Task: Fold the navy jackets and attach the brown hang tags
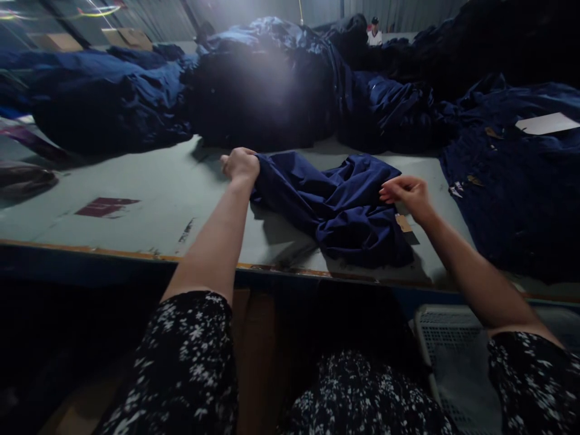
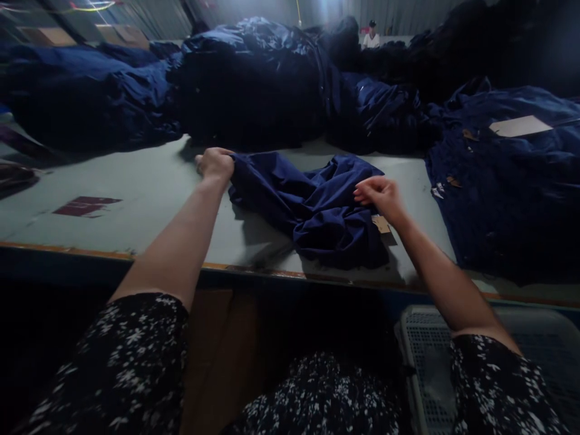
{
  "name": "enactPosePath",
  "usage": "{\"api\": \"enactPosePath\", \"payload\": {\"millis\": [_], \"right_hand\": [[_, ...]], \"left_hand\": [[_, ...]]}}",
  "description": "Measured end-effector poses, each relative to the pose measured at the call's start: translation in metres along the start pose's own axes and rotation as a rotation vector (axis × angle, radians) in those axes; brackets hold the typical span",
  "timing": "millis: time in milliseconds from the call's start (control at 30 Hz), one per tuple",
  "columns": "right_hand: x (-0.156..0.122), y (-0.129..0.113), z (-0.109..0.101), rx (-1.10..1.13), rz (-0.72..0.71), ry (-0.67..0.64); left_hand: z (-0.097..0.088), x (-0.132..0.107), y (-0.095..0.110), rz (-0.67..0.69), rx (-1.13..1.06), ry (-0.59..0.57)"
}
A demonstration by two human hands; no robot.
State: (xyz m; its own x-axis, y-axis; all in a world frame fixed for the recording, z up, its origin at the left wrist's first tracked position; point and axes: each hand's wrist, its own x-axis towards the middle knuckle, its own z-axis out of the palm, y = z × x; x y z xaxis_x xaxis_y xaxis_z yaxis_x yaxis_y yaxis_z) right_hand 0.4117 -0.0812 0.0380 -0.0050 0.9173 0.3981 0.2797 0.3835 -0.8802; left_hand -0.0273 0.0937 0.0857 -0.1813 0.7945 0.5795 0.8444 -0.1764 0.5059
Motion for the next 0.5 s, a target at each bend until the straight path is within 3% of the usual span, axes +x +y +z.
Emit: {"api": "enactPosePath", "payload": {"millis": [100,200,333,400,500], "right_hand": [[0.027,0.031,-0.022,-0.183,-0.012,0.199],[0.059,0.056,-0.03,-0.497,-0.039,0.197],[0.089,0.07,-0.013,-0.716,-0.07,0.079],[0.103,0.07,-0.003,-0.764,-0.085,0.051],[0.128,0.066,0.009,-0.85,-0.08,0.061]], "left_hand": [[0.017,-0.02,0.017,-0.145,-0.007,0.07],[0.042,-0.05,0.039,-0.168,-0.036,-0.084],[0.069,-0.104,0.057,0.006,-0.07,-0.453],[0.07,-0.129,0.056,0.128,-0.174,-0.531],[0.056,-0.159,0.045,0.242,-0.361,-0.586]]}}
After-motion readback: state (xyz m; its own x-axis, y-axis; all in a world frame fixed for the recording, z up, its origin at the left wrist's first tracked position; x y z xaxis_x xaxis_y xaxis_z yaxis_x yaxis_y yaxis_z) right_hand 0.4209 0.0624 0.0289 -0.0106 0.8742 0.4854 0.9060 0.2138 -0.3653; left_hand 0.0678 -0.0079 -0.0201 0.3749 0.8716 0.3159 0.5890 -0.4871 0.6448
